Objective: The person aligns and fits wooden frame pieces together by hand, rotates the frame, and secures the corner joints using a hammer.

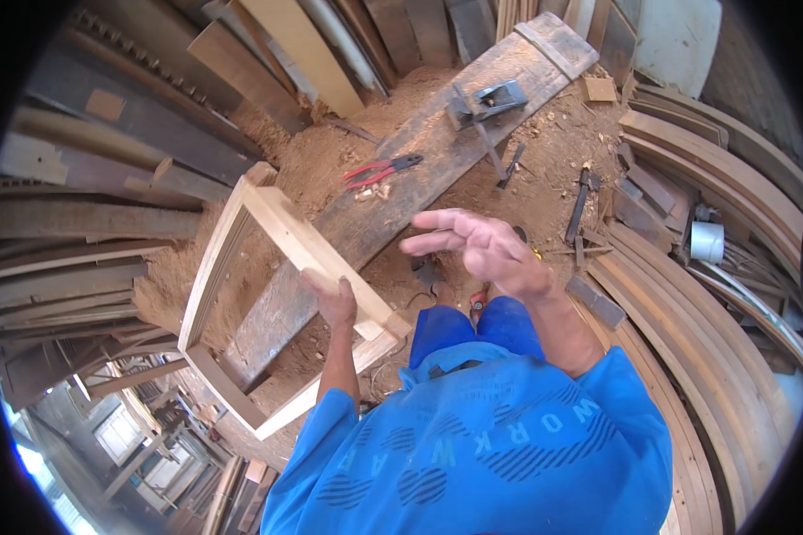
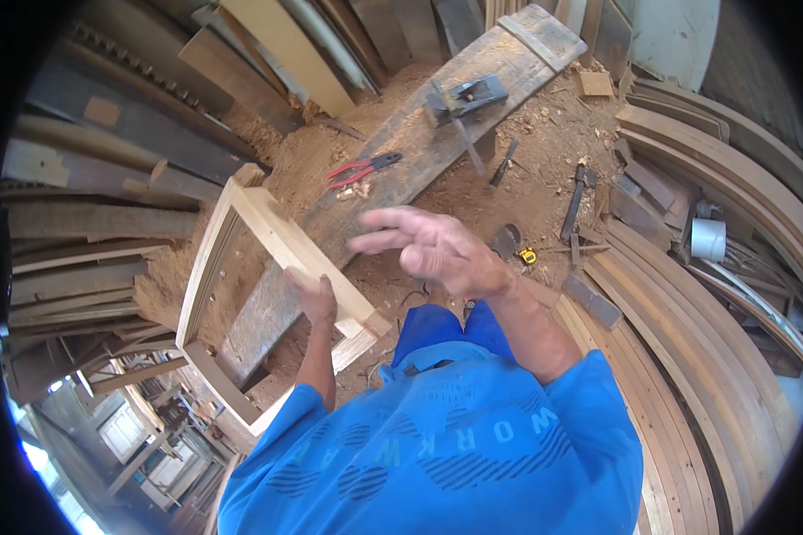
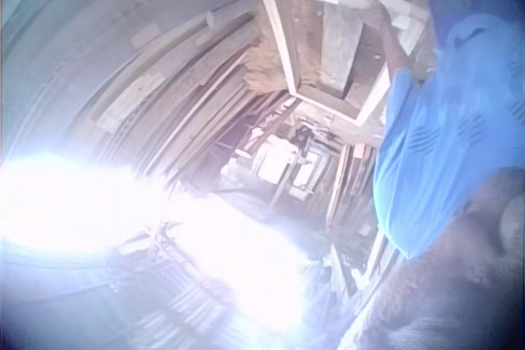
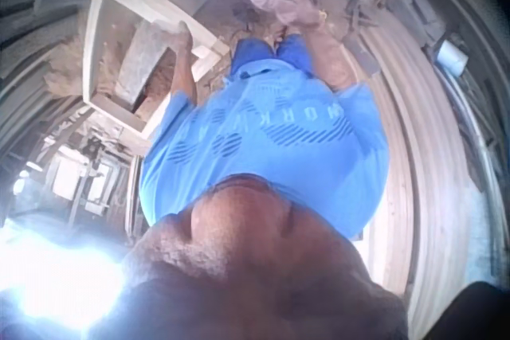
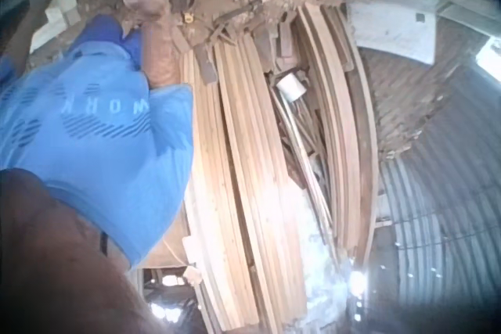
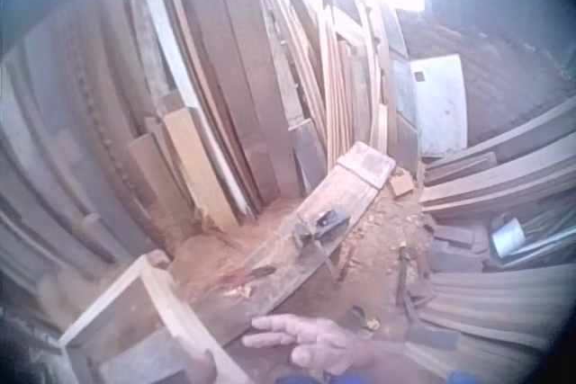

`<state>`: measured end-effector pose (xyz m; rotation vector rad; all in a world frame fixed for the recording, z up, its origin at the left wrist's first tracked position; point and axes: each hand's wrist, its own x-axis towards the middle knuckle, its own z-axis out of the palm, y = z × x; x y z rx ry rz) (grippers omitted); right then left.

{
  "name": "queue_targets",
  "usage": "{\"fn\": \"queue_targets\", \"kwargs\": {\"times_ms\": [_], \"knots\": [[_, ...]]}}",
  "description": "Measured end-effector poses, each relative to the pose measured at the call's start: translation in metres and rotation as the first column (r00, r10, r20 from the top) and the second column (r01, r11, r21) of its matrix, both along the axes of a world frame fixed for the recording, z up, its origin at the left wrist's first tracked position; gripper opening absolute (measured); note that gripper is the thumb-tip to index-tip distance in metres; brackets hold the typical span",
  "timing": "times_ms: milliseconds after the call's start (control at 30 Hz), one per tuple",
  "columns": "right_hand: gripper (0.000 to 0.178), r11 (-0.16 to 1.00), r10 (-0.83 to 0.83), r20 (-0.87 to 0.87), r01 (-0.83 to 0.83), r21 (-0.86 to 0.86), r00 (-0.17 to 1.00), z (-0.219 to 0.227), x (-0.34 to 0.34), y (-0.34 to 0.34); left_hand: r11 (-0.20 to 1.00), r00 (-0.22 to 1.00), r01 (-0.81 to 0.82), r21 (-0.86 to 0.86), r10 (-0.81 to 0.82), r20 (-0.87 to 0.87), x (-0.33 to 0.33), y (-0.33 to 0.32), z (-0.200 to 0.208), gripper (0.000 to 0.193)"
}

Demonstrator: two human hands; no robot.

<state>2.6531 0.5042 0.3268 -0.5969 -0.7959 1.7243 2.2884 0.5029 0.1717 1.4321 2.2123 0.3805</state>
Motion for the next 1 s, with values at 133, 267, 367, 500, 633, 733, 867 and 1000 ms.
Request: {"fn": "queue_targets", "kwargs": {"times_ms": [133, 267, 367, 500, 633, 733, 867, 1000], "knots": [[0.076, 0.922, 0.199, -0.313, -0.069, 0.381, 0.929, 0.125, -0.06, 0.028, 1.0, 1.0, 0.021, -0.019, -0.021, 0.015, -0.031, -0.01, -0.015, 0.099], [0.073, 0.828, 0.319, -0.368, -0.068, 0.557, 0.873, 0.165, -0.112, 0.041, 0.999, 0.997, 0.043, 0.031, -0.041, -0.06, -0.019, -0.009, -0.013, 0.098], [0.07, 0.78, 0.369, -0.36, -0.074, 0.622, 0.857, 0.185, -0.145, 0.056, 0.999, 0.998, 0.045, 0.016, -0.044, -0.048, -0.019, -0.006, -0.019, 0.104], [0.067, 0.765, 0.359, -0.376, -0.038, 0.643, 0.855, 0.186, -0.165, 0.082, 0.985, 0.993, -0.07, -0.157, 0.084, 0.083, -0.022, -0.002, 0.005, 0.105], [0.064, 0.911, 0.081, -0.368, 0.081, 0.404, 0.926, 0.139, -0.161, 0.119, 1.0, 0.997, -0.008, -0.024, 0.01, 0.079, -0.023, 0.0, 0.003, 0.103], [0.047, 0.976, -0.218, -0.254, 0.201, -0.088, 0.943, 0.052, -0.156, 0.143, 1.0, 0.995, -0.026, -0.006, 0.027, 0.097, -0.027, 0.0, 0.004, 0.103], [0.024, 0.837, -0.273, 0.153, 0.313, -0.449, 0.95, -0.065, -0.154, 0.184, 0.994, 0.992, -0.102, 0.031, 0.099, 0.076, -0.036, -0.002, -0.003, 0.1], [0.019, 0.925, 0.028, 0.672, 0.236, -0.298, 0.74, -0.163, -0.156, 0.23, 0.994, 0.997, -0.08, 0.077, 0.082, -0.017, -0.029, 0.001, -0.004, 0.093]]}}
